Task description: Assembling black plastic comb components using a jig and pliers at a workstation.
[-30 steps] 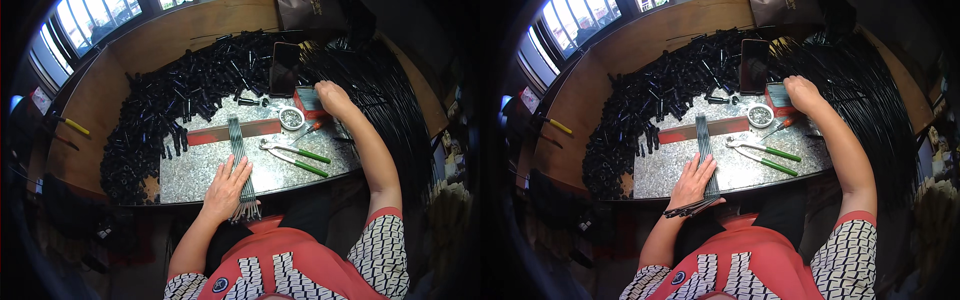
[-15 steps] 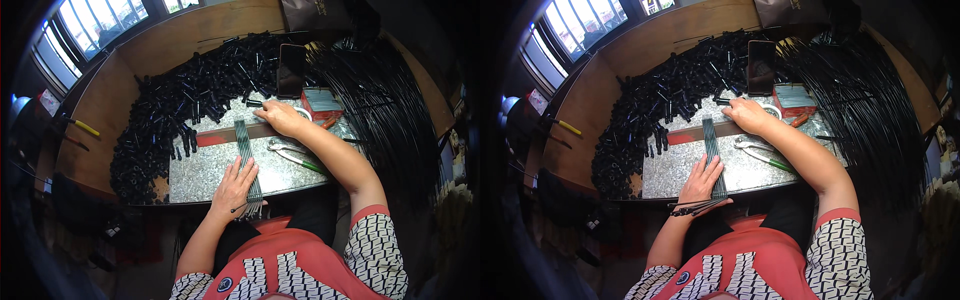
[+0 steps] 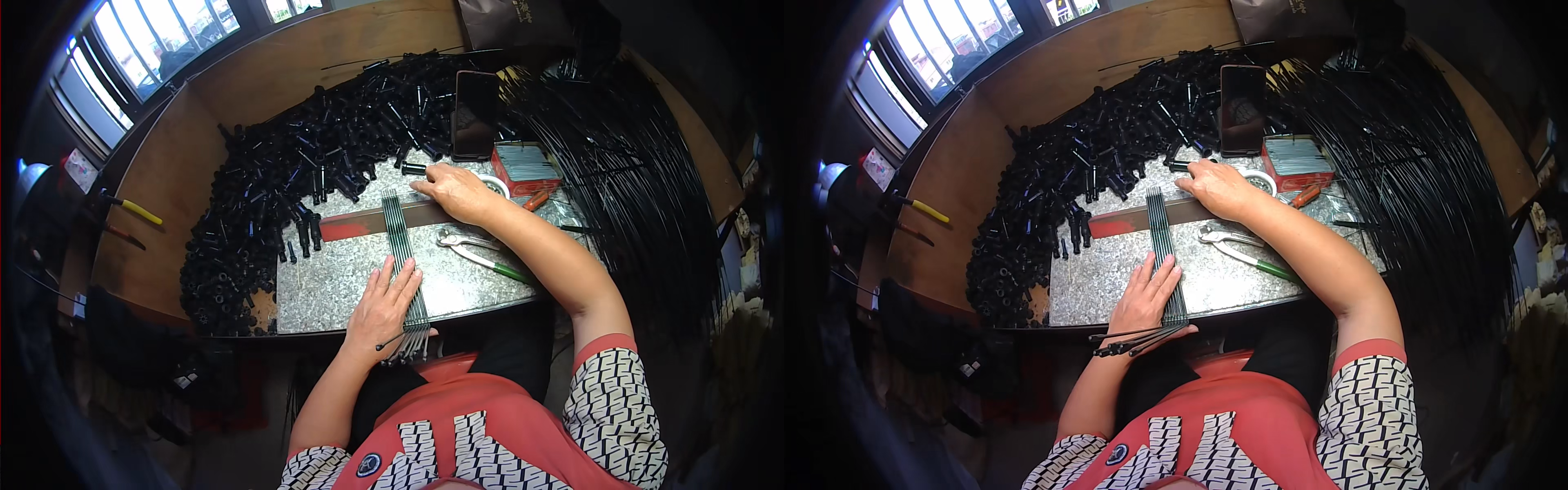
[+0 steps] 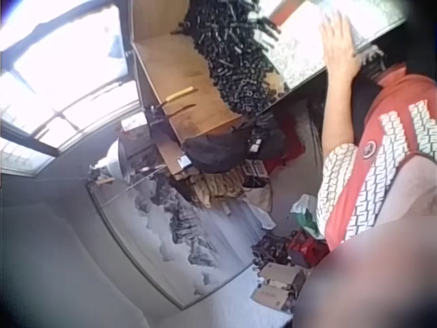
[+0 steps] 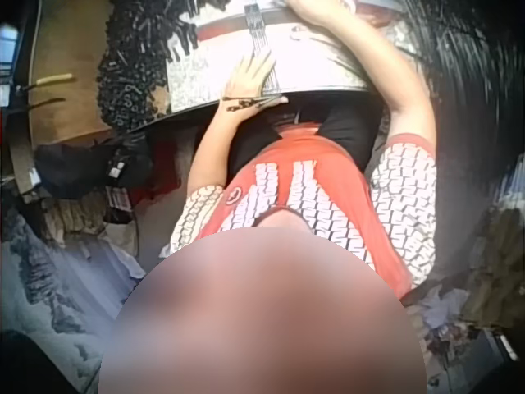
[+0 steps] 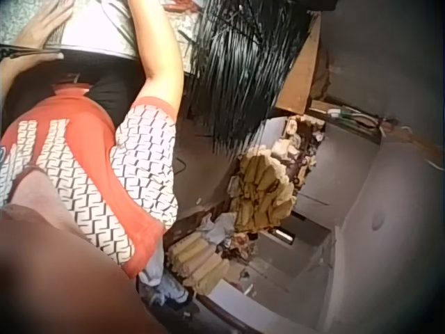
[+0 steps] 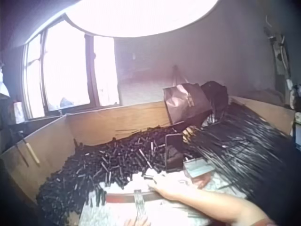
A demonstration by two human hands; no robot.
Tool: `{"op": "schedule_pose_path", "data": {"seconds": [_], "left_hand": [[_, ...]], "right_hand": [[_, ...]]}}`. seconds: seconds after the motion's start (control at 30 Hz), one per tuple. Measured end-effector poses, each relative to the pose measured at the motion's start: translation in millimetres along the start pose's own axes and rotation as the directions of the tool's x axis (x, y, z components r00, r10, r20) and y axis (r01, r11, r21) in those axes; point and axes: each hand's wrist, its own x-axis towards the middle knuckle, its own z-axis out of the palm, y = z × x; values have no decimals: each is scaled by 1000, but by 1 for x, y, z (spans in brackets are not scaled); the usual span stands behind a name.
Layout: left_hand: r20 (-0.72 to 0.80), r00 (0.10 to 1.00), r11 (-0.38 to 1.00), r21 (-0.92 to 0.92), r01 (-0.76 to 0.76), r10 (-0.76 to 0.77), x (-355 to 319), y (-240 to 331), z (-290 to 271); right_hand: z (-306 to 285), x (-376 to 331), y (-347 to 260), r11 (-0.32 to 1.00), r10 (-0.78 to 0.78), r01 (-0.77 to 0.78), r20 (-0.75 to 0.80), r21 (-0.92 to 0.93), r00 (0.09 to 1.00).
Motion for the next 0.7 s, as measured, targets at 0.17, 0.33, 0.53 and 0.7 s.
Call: {"op": "schedule_pose_path", "data": {"seconds": [0.17,0.33,0.53,0.7], "left_hand": [[-1,1000,1000,8,-6,6,0,-1,1],[-8,1000,1000,2,-5,5,0,-1,1],[-8,1000,1000,6,-15,15,0,-1,2],[-3,1000,1000,9,-8,8,0,-1,2]], "right_hand": [[2,1,1,1000,-8,8,-3,3,1000],[0,0,1,1000,-22,22,-3,10,1000],[0,1,0,999,-26,26,-11,18,1000],[-2,6,-5,997,9,-12,43,70,999]]}}
